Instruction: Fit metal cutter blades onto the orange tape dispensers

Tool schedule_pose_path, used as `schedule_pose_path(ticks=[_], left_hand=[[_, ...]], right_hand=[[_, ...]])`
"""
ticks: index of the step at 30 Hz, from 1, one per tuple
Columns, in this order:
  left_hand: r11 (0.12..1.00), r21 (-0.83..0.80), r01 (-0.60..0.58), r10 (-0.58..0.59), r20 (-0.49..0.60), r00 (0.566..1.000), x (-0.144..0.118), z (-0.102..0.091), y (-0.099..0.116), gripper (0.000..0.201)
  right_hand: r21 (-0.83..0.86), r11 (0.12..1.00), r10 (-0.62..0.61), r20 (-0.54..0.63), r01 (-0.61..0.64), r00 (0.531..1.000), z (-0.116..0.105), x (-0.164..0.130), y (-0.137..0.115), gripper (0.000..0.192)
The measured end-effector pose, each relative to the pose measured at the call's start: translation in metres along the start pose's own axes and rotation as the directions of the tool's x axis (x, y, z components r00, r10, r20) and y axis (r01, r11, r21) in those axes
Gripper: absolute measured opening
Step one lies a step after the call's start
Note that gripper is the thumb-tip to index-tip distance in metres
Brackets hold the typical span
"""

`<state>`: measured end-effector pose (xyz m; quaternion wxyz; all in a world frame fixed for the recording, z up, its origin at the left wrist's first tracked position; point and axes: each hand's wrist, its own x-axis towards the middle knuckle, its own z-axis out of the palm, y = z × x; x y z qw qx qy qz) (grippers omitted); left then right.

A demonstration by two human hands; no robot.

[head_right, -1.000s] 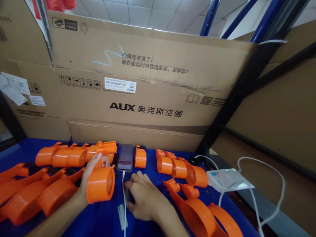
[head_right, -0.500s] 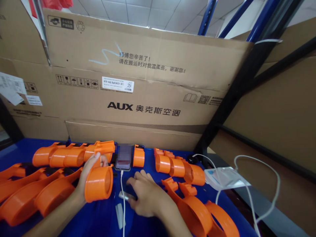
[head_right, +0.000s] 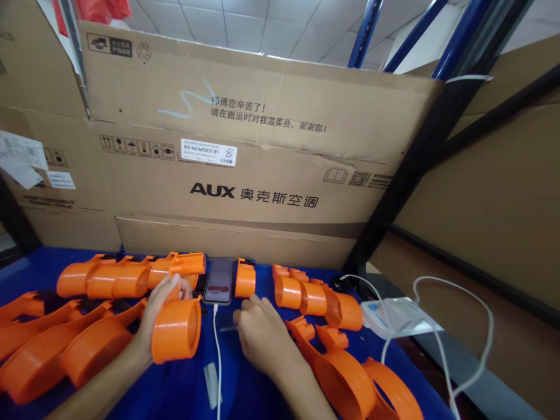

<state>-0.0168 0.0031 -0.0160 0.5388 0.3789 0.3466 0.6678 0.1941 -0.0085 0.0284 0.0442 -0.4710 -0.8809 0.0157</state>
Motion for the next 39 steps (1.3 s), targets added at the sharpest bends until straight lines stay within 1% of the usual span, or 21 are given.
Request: schedule_pose_path(ticks=[3, 9, 14, 18, 21, 24, 26, 28, 30, 31, 32, 34, 36, 37, 39], left_hand=[[1.0, 0.006, -0.001, 0.001, 0.012, 1.0, -0.001, 0.001, 0.0, 0.038], [0.999, 0.045, 0.024, -0.027, 0.08, 0.996, -0.012, 0.006, 0.0, 0.031], [0.995, 0.085, 0.059, -0.068, 0.109, 0.992, -0.021, 0.008, -0.003, 0.03], [0.994, 0.069, 0.087, -0.094, 0.1, 0.991, -0.022, 0.008, -0.007, 0.031], [0.995, 0.071, 0.065, -0.071, 0.09, 0.993, -0.02, 0.009, -0.009, 0.031], [0.992, 0.125, 0.034, -0.04, 0.042, 0.998, -0.018, 0.009, -0.012, 0.035], [0.986, 0.165, 0.034, -0.036, 0.009, 0.999, -0.018, 0.009, -0.014, 0.039], [0.982, 0.182, 0.053, -0.052, -0.011, 0.999, -0.018, 0.009, -0.015, 0.041], [0.981, 0.184, 0.062, -0.058, -0.026, 0.998, -0.018, 0.01, -0.015, 0.042], [0.981, 0.183, 0.059, -0.054, -0.03, 0.998, -0.019, 0.01, -0.014, 0.042], [0.982, 0.179, 0.056, -0.05, -0.034, 0.998, -0.02, 0.011, -0.013, 0.041], [0.985, 0.167, 0.053, -0.046, -0.041, 0.998, -0.022, 0.012, -0.011, 0.04], [0.987, 0.157, 0.046, -0.039, -0.044, 0.998, -0.024, 0.014, -0.008, 0.04], [0.987, 0.155, 0.039, -0.033, -0.041, 0.999, -0.025, 0.015, -0.007, 0.04], [0.988, 0.152, 0.022, -0.018, -0.027, 0.999, -0.025, 0.016, -0.006, 0.038]], right_hand=[[0.033, 0.999, -0.022, 0.0, 0.022, 1.0, 0.0, 0.0, -0.003, 0.016], [0.057, 0.998, 0.04, -0.021, -0.039, 0.999, 0.001, -0.002, -0.007, 0.011], [0.099, 0.994, 0.043, -0.036, -0.039, 0.998, -0.001, -0.001, -0.005, 0.012], [0.078, 0.997, 0.028, -0.043, -0.025, 0.999, -0.001, 0.0, -0.004, 0.016], [0.115, 0.993, 0.005, -0.041, 0.0, 0.999, -0.002, 0.001, -0.003, 0.014], [0.16, 0.987, -0.007, -0.043, 0.013, 0.999, -0.002, 0.002, 0.0, 0.013], [0.207, 0.978, 0.003, -0.076, 0.013, 0.997, -0.001, 0.003, 0.003, 0.011], [0.306, 0.952, 0.028, -0.143, 0.017, 0.989, 0.0, 0.004, 0.004, 0.01], [0.457, 0.888, 0.066, -0.226, 0.046, 0.972, 0.002, 0.006, 0.005, 0.012], [0.545, 0.835, 0.089, -0.265, 0.073, 0.96, 0.003, 0.008, 0.005, 0.014], [0.634, 0.767, 0.122, -0.302, 0.104, 0.945, 0.004, 0.009, 0.004, 0.016], [0.787, 0.593, 0.225, -0.366, 0.171, 0.903, 0.008, 0.013, 0.003, 0.02], [0.879, 0.421, 0.345, -0.385, 0.226, 0.856, 0.011, 0.017, 0.002, 0.029], [0.903, 0.353, 0.391, -0.381, 0.245, 0.838, 0.012, 0.019, 0.002, 0.033], [0.928, 0.255, 0.442, -0.363, 0.273, 0.82, 0.013, 0.021, 0.002, 0.038]])
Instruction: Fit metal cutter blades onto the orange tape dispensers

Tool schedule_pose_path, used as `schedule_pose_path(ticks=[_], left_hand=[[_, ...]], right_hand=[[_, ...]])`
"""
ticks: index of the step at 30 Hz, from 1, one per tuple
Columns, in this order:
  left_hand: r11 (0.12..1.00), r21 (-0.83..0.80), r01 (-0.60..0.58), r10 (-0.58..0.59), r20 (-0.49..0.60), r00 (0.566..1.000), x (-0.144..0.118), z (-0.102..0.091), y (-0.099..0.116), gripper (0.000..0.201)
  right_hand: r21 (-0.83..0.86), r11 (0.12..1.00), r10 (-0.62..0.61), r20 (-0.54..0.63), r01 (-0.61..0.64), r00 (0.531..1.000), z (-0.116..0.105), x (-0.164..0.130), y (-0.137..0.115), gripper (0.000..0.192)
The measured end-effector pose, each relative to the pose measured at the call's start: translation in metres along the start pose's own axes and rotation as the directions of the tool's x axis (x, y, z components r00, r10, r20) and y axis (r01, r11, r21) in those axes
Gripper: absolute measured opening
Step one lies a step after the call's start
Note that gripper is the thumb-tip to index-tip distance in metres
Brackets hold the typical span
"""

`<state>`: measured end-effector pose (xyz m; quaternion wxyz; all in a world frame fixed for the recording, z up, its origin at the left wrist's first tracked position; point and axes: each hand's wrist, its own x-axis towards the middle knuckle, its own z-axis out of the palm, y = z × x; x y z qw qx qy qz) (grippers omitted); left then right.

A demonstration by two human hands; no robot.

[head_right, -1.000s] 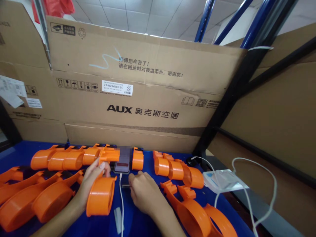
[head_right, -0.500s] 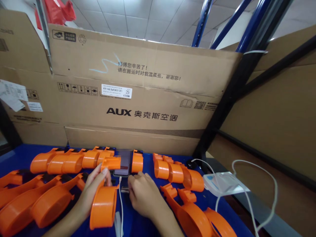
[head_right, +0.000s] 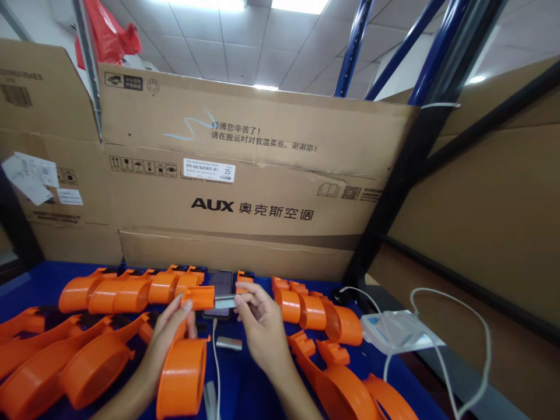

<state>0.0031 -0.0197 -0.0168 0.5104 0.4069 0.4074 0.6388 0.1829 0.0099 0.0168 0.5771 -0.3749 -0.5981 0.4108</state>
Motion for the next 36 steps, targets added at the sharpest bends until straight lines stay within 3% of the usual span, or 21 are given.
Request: schedule_pose_path(ticks=[10, 17, 36], left_hand=[[1.0, -0.019, 0.021, -0.021, 0.032, 0.999, 0.017, -0.007, -0.021, 0.039], [0.999, -0.034, 0.003, -0.001, 0.081, 0.997, 0.023, -0.009, -0.023, 0.038], [1.0, -0.013, -0.012, 0.013, 0.067, 0.998, 0.026, -0.011, -0.026, 0.039]], right_hand=[[0.209, 0.977, 0.05, -0.089, -0.031, 0.995, 0.004, 0.001, 0.0, 0.031], [0.312, 0.944, 0.121, -0.032, -0.105, 0.992, 0.006, 0.0, 0.007, 0.033], [0.263, 0.961, 0.084, 0.021, -0.087, 0.996, 0.006, -0.001, 0.005, 0.031]])
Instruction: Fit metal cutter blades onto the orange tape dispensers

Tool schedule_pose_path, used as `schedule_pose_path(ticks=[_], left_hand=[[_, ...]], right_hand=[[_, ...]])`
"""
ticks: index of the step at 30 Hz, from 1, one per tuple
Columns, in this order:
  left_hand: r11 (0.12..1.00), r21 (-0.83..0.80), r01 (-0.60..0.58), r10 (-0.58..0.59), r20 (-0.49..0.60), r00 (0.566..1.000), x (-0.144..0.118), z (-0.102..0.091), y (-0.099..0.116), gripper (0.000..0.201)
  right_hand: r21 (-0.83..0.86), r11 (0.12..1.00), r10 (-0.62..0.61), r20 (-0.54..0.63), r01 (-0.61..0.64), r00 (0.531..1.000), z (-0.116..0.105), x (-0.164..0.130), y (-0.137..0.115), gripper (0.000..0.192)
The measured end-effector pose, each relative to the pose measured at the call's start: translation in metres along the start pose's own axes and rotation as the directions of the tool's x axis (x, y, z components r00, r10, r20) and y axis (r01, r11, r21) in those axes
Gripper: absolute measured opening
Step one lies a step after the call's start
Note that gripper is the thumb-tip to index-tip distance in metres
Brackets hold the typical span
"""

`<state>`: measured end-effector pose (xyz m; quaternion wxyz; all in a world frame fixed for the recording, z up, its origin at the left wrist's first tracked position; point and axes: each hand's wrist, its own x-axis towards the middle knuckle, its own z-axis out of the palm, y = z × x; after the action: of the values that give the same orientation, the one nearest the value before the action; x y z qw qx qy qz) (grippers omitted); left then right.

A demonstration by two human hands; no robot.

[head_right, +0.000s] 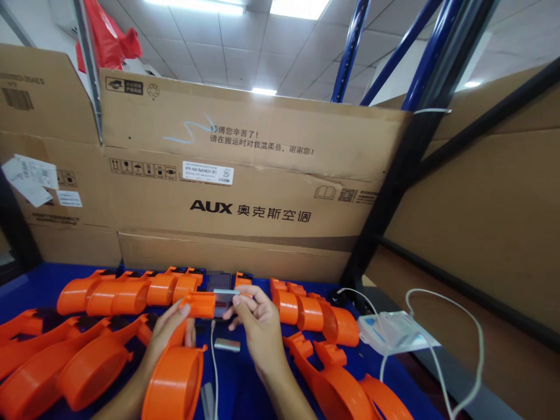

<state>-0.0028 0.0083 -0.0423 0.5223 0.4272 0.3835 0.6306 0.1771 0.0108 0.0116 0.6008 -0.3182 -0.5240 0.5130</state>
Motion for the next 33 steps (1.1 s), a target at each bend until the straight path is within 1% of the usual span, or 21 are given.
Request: schedule_pose_path(ticks=[5, 7, 9, 12, 14, 16, 19, 24, 28, 33], left_hand=[[1.0, 0.015, 0.007, -0.007, -0.01, 1.0, -0.004, 0.002, 0.001, 0.041], [0.999, 0.025, 0.021, -0.02, -0.032, 0.999, -0.008, 0.004, 0.005, 0.041], [0.999, 0.036, 0.038, -0.035, -0.062, 0.997, -0.013, 0.007, 0.012, 0.039], [0.999, 0.029, 0.038, -0.036, -0.076, 0.996, -0.021, 0.012, 0.023, 0.038], [1.0, 0.011, 0.029, -0.028, -0.074, 0.997, -0.025, 0.014, 0.028, 0.037], [1.0, 0.007, 0.023, -0.022, -0.08, 0.997, -0.025, 0.014, 0.028, 0.036], [0.999, 0.038, 0.028, -0.025, -0.07, 0.997, -0.022, 0.011, 0.023, 0.037], [0.994, 0.105, 0.009, -0.006, -0.032, 0.999, -0.02, 0.006, 0.02, 0.035], [0.992, 0.127, 0.03, -0.029, -0.011, 1.0, -0.021, 0.008, 0.024, 0.036], [0.992, 0.12, 0.041, -0.044, 0.024, 0.999, -0.015, 0.005, 0.023, 0.033]], right_hand=[[-0.013, 1.0, 0.014, 0.039, -0.013, 0.999, 0.001, -0.001, 0.001, 0.029], [-0.02, 1.0, 0.006, 0.03, -0.005, 1.0, 0.001, 0.0, 0.002, 0.029], [-0.046, 0.999, -0.025, -0.021, 0.024, 0.999, 0.0, 0.002, 0.001, 0.03], [-0.157, 0.985, -0.094, -0.122, 0.074, 0.988, -0.005, 0.002, 0.0, 0.026], [-0.236, 0.968, -0.119, -0.14, 0.084, 0.983, -0.007, 0.001, -0.001, 0.022], [-0.283, 0.955, -0.129, -0.122, 0.09, 0.984, -0.008, 0.0, -0.001, 0.02], [-0.305, 0.945, -0.146, -0.081, 0.115, 0.986, -0.007, -0.001, -0.001, 0.02], [-0.258, 0.956, -0.149, -0.011, 0.141, 0.989, -0.002, -0.002, 0.001, 0.017], [-0.245, 0.961, -0.123, 0.017, 0.124, 0.992, 0.002, -0.006, 0.002, 0.016], [-0.298, 0.952, -0.057, 0.067, 0.075, 0.996, 0.007, -0.011, -0.004, 0.021]])
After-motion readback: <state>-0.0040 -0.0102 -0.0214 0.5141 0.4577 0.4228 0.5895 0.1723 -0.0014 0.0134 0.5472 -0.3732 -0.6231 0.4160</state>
